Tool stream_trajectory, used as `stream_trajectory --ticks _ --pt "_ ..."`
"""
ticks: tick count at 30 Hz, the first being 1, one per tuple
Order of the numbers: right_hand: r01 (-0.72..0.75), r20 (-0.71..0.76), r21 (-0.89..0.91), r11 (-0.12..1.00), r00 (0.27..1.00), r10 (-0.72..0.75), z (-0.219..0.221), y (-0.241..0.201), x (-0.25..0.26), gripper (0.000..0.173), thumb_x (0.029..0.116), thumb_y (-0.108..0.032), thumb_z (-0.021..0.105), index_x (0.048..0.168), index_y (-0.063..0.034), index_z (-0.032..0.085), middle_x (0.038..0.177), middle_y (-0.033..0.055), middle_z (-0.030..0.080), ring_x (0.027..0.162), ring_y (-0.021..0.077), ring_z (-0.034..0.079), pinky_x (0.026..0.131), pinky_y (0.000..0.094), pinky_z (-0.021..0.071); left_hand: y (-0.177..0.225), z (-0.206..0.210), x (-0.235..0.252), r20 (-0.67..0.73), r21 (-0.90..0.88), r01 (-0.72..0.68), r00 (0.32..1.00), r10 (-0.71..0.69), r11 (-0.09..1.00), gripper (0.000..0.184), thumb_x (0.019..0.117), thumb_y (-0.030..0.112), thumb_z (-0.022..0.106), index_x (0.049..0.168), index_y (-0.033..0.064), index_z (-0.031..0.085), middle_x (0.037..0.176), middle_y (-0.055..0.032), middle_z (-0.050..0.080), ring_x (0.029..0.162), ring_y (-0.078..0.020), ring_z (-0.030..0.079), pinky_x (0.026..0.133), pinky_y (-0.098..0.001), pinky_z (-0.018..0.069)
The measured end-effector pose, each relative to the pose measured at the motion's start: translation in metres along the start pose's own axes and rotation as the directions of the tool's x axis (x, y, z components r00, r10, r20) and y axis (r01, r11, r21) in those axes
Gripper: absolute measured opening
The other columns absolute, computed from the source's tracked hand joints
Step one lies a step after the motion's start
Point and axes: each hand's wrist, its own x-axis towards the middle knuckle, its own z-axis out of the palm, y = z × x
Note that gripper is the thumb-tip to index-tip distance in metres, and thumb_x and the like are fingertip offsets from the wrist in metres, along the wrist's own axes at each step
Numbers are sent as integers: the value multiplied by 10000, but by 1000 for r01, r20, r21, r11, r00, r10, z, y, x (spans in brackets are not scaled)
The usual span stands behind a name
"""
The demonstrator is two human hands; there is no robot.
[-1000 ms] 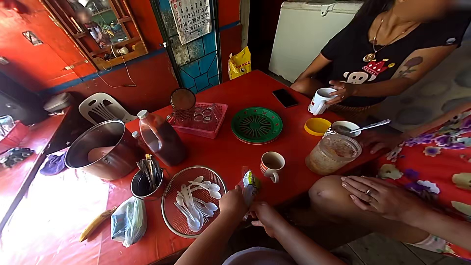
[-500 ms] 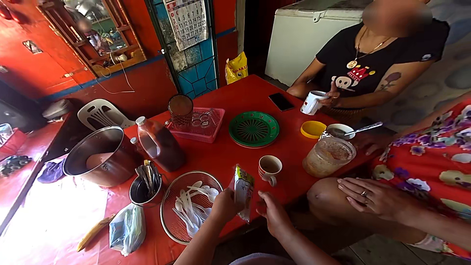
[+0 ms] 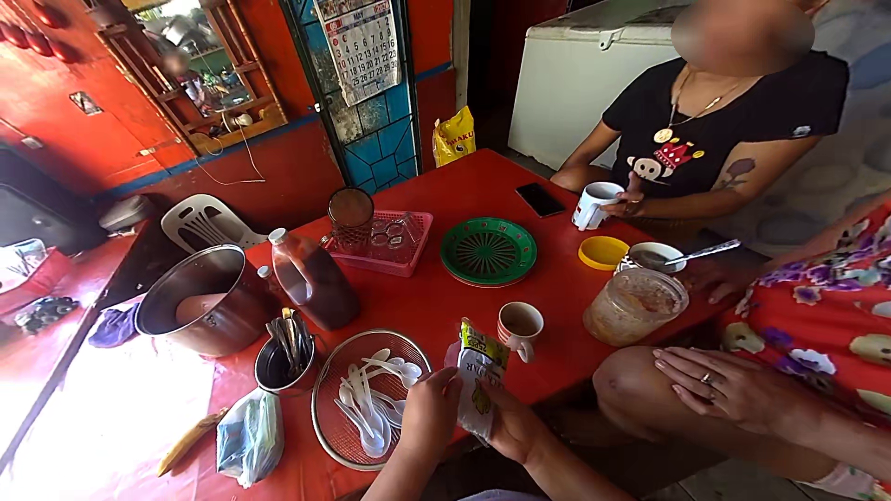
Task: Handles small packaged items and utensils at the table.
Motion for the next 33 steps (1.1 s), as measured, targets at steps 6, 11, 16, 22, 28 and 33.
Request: stream_trajectory --ticks 6,11,16,22,28,33 --pt "-23 82 21 1000 996 21 1 -1 -3 616 817 -221 859 1298 -59 512 1149 199 703 1038 322 723 906 508 609 -4 -1 1 -14 -158 35 999 -38 987 319 1021 306 616 1234 96 726 1141 -68 735 1014 -141 703 932 -339 564" --pt "-25 117 19 999 993 23 -6 -8 -6 562 742 -295 908 1179 -94 616 1049 140 738 941 242 748 824 427 640 -4 -41 1 -96 -153 -54 995 39 987 301 1040 270 577 1244 92 709 1060 -71 724 783 -136 700 765 -344 607" --pt "-29 168 11 1000 985 27 -9 -17 -12 458 729 -289 905 1096 -102 706 992 130 750 875 223 753 766 412 646 -81 -97 42 -243 176 142 965 -97 974 248 1043 209 586 1169 62 740 1155 -132 729 1060 -286 703 977 -536 542" --pt "-71 281 26 997 958 60 -9 -20 -8 402 787 -288 859 1127 -115 732 1031 121 749 888 215 747 788 395 636 -131 -64 71 -32 579 176 980 -194 796 333 1009 140 552 1287 219 716 1378 -106 640 1320 -332 559 1095 -604 408" --pt "-72 326 38 997 944 56 -7 -21 -5 391 816 -288 836 1146 -107 731 1062 125 743 921 216 742 812 394 630 -138 -48 82 -24 655 102 993 -115 749 297 1031 150 527 1265 193 704 1455 -71 585 1388 -320 492 1115 -644 339" --pt "-38 319 34 999 947 25 -12 -27 -5 374 826 -294 829 1139 -113 735 1068 119 743 920 218 743 797 397 635 -128 -65 50 -181 328 98 983 -39 940 298 1019 268 557 1213 137 741 1181 -40 743 1166 -208 663 1080 -526 427"
